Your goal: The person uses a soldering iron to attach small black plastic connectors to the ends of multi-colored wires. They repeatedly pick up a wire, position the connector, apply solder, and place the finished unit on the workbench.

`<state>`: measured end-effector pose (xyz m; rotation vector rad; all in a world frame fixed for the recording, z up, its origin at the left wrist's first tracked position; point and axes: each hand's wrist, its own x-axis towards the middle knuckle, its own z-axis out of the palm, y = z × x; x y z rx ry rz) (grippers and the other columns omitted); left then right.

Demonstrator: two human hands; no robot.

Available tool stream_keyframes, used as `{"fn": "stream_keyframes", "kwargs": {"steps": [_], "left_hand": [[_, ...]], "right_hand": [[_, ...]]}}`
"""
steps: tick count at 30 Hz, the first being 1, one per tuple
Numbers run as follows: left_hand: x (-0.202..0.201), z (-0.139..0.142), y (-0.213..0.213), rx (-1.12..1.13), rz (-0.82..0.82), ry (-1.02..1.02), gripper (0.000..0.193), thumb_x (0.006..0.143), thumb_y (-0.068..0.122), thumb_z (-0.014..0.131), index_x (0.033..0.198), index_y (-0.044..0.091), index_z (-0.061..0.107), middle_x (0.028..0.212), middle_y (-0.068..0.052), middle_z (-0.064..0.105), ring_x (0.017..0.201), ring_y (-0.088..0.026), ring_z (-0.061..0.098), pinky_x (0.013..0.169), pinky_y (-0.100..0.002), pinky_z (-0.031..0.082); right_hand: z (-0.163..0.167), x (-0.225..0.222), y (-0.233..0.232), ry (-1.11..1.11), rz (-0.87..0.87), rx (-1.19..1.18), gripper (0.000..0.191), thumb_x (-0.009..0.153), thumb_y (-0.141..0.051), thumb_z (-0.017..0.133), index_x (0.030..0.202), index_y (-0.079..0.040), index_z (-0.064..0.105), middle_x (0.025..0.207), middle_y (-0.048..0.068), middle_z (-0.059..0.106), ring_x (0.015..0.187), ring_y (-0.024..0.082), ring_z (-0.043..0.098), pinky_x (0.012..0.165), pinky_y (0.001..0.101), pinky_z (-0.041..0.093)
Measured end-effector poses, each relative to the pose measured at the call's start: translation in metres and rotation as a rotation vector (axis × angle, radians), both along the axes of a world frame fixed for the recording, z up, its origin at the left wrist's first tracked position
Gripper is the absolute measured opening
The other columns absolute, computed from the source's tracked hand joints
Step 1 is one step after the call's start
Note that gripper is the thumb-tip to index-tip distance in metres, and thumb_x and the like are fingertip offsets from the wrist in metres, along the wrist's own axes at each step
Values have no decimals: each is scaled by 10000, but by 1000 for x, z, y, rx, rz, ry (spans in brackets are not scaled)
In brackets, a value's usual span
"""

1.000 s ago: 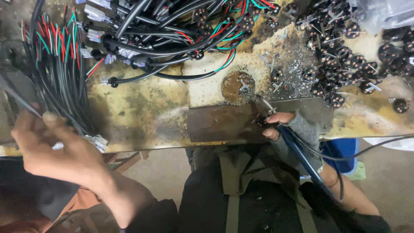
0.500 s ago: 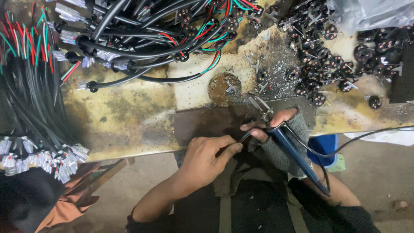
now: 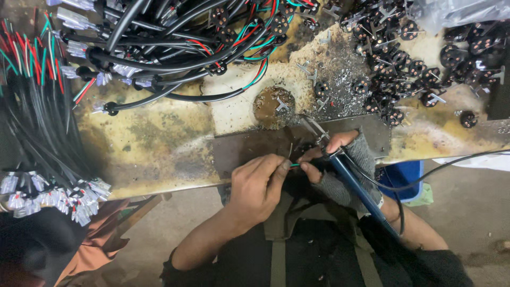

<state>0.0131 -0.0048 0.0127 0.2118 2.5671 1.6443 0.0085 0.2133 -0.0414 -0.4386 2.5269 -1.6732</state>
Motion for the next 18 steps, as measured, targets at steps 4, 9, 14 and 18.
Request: {"fn": "stream_keyframes", "kwargs": {"steps": [4,9,14,18], "left_hand": [[-2,4,-6,9,-167,48,76,971,52,657,1024,-2,646,861,-146,657,772,-344,675,669,-427,522],[-7,5,-11,-110,-206,94,103,861,77,734,916,43,655,776,-114,627,718,-312,659,632,-414,519],[-7,-7,-8,-115,-171,463,239,811,28,844,1003,-18,709,847,-103,685,699,-225,671,602,-337,535],[1,-18,-1,-9,38,381,230,760,-43,852,951,19,741,862,-88,731,680,-197,673,604,-302,537]], "right_hand": [[5,-2,-4,-85,-79,-77,556,864,-53,839,1145,-72,360,925,25,726,876,106,654,899,248,467],[6,-9,-3,-39,13,32,488,809,-72,863,1091,-124,468,881,-15,742,864,114,650,866,274,452],[1,-9,8,-145,91,7,409,852,-61,808,1092,-68,477,900,-38,715,871,98,614,913,272,414],[-12,3,6,-68,78,-111,381,961,-71,762,1112,-76,412,1005,-9,713,920,95,687,865,223,480]]}}
